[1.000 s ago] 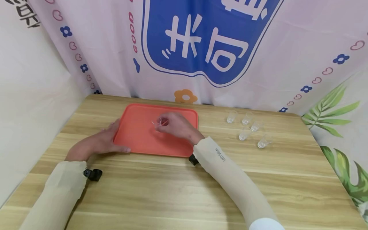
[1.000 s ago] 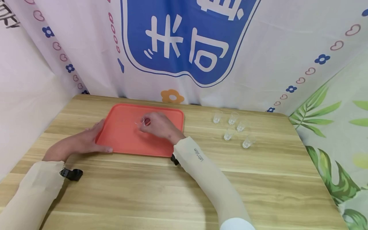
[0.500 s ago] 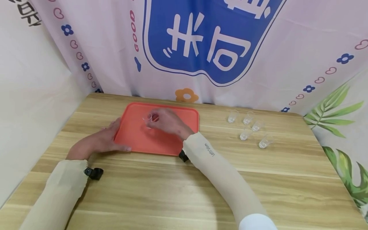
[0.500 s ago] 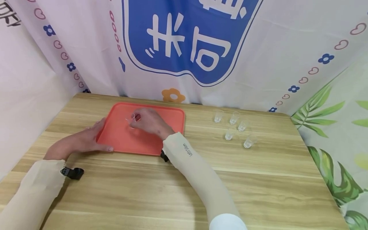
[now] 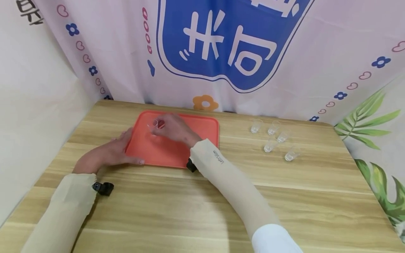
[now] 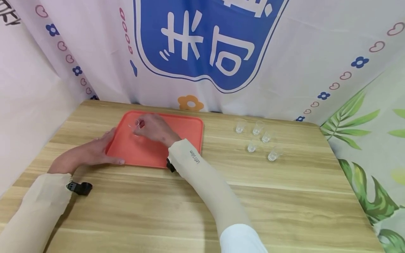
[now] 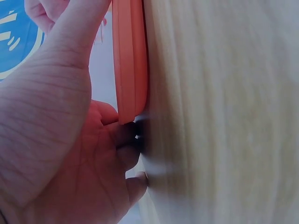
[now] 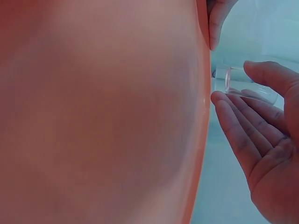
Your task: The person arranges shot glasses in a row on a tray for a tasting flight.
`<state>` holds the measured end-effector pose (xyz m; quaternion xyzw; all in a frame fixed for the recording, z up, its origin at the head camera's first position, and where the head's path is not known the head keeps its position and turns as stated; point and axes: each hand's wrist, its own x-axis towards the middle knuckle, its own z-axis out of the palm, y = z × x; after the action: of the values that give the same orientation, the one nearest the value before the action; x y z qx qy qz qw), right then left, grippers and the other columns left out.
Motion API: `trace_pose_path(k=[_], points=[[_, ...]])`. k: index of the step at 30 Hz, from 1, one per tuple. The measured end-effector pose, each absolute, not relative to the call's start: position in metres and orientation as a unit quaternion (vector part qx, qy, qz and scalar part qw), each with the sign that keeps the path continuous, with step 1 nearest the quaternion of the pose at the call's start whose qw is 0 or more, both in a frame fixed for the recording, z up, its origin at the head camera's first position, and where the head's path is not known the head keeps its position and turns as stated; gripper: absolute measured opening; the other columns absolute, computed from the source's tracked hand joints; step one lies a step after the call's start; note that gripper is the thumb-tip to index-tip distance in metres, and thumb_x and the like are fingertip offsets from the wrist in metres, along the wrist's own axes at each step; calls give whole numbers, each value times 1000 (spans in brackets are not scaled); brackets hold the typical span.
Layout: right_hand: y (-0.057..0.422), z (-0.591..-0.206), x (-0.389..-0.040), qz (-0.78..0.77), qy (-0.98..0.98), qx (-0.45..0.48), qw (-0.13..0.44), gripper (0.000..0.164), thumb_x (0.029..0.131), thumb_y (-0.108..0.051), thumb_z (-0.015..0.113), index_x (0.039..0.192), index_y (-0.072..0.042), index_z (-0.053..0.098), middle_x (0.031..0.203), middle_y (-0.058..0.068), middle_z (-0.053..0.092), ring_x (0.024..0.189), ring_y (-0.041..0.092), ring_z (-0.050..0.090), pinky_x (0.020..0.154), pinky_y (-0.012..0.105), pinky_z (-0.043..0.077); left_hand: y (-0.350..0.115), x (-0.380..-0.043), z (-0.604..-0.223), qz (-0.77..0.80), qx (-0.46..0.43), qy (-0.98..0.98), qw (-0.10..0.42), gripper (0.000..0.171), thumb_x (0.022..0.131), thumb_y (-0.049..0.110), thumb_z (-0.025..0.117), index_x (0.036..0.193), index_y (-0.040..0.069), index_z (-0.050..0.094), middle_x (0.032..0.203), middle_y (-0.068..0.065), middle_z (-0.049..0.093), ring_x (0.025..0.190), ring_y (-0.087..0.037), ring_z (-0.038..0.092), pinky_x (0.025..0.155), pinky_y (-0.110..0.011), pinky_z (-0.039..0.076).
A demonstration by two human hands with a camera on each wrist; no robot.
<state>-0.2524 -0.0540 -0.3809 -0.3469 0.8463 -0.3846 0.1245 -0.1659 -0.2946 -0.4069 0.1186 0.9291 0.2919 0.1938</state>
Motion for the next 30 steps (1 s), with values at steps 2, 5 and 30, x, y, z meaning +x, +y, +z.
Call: trace_pose_path(k=[2, 5, 30], points=[[-59, -381, -254, -380, 849, -345, 127, 13, 97, -25, 75, 101, -14, 73, 96, -7, 69, 90, 8, 63, 78, 20, 51, -295, -167, -407, 294, 121, 928, 192, 135, 83, 59, 80, 162, 4, -15, 168, -29, -1, 151, -52, 2, 114, -75, 4], [-67, -381, -257, -370, 853, -343, 130, 13, 97, -25, 75, 102, -14, 72, 98, -7, 68, 92, 8, 61, 79, 19, 50, -296, -168, -407, 297, 125, 927, 191, 135, 83, 58, 81, 162, 6, -15, 168, -28, 1, 151, -51, 3, 114, -76, 4], [-93, -387, -266, -355, 861, -327, 160, 9, 98, -21, 74, 99, -14, 69, 93, -5, 68, 87, 10, 60, 75, 20, 49, -295, -169, -408, 299, 120, 927, 194, 134, 82, 57, 82, 163, 8, -13, 167, -29, 1, 150, -54, 2, 112, -78, 4]])
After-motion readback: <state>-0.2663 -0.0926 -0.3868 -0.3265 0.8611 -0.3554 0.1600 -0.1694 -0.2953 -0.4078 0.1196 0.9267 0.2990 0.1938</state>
